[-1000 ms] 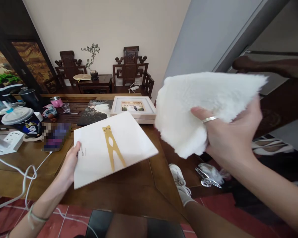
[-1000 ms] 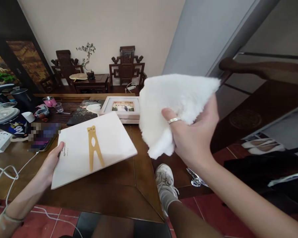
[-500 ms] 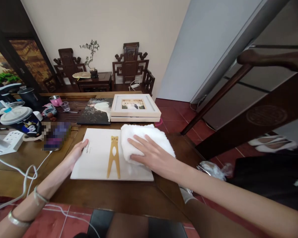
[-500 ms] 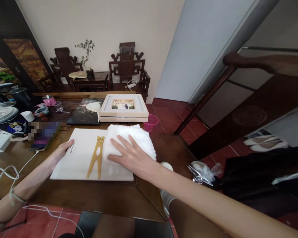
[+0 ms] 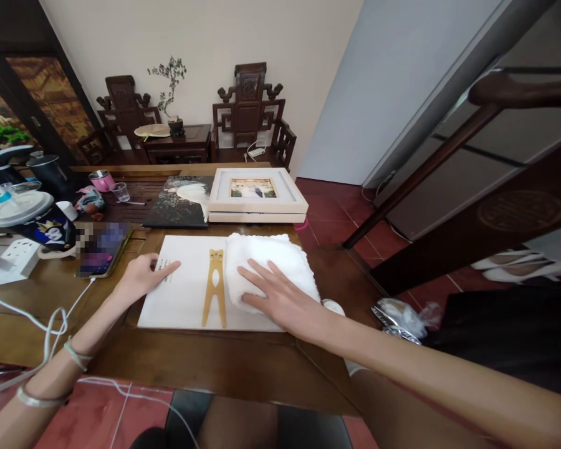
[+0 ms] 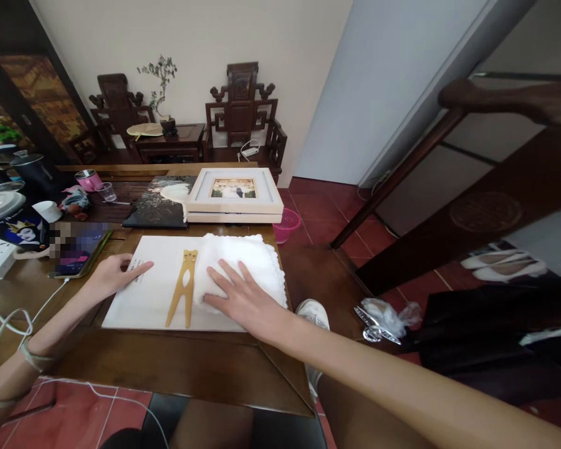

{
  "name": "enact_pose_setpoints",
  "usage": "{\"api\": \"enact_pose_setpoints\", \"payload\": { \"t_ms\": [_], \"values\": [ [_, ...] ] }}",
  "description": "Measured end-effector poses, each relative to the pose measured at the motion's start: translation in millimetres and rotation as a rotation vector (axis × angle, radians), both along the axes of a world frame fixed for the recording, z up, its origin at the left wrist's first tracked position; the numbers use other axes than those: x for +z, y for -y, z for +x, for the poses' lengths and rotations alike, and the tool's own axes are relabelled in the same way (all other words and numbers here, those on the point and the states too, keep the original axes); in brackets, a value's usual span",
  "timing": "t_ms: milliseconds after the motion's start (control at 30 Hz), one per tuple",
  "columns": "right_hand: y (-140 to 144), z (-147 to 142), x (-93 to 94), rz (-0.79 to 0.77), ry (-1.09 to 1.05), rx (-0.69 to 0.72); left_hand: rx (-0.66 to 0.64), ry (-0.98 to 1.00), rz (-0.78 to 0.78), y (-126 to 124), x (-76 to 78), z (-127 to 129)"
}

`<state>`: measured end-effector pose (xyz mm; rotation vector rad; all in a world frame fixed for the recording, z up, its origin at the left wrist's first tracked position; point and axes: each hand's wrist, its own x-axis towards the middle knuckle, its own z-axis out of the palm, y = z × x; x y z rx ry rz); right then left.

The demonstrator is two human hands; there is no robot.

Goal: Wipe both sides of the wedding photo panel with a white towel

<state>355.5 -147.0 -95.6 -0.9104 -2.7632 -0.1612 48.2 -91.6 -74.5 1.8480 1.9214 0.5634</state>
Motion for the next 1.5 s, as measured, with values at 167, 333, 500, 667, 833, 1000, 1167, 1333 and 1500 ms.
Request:
{"api": "enact_pose_setpoints", "payload": {
  "t_ms": [167,333,500,667,833,1000,1167,1333,1500],
  "values": [
    [3,-3,-2.3,-0.055,-0.030,-0.015,0.001,-0.215,0.128,4,-2.7,4],
    [5,-5,0.2,-0.088,-0.009,-0.016,-0.020,-0.161,0.169,25,-17.2,2],
    [4,-3,-2.0,-0.095,0.001,-0.015,-0.082,-0.146,0.313,39,-39.2,-2],
    [1,-1,-7.5,-0.043,-0.034,-0.024,-0.174,-0.149,0.353,15,-48.4,3],
    [0,-1,-10.3,0.007,-0.046,-0.023,-0.272,-0.125,0.303,-3,-46.1,7],
    [-3,0,-8.2,0.008,-0.017,-0.018,-0.337,-0.089,0.308,-8,-47.0,8],
    [-10,1,-6.6,0.012,0.012,-0.037,-0.402,-0.121,0.241,-16,-44.1,8],
    [-9,1,-7.1,0.029,-0.010,-0.028,-0.452,-0.156,0.134,-21,-35.9,6],
    [-9,2,-8.1,0.023,-0.042,-0.032,-0.401,-0.125,0.187,-10,-38.9,9]
  ]
}}
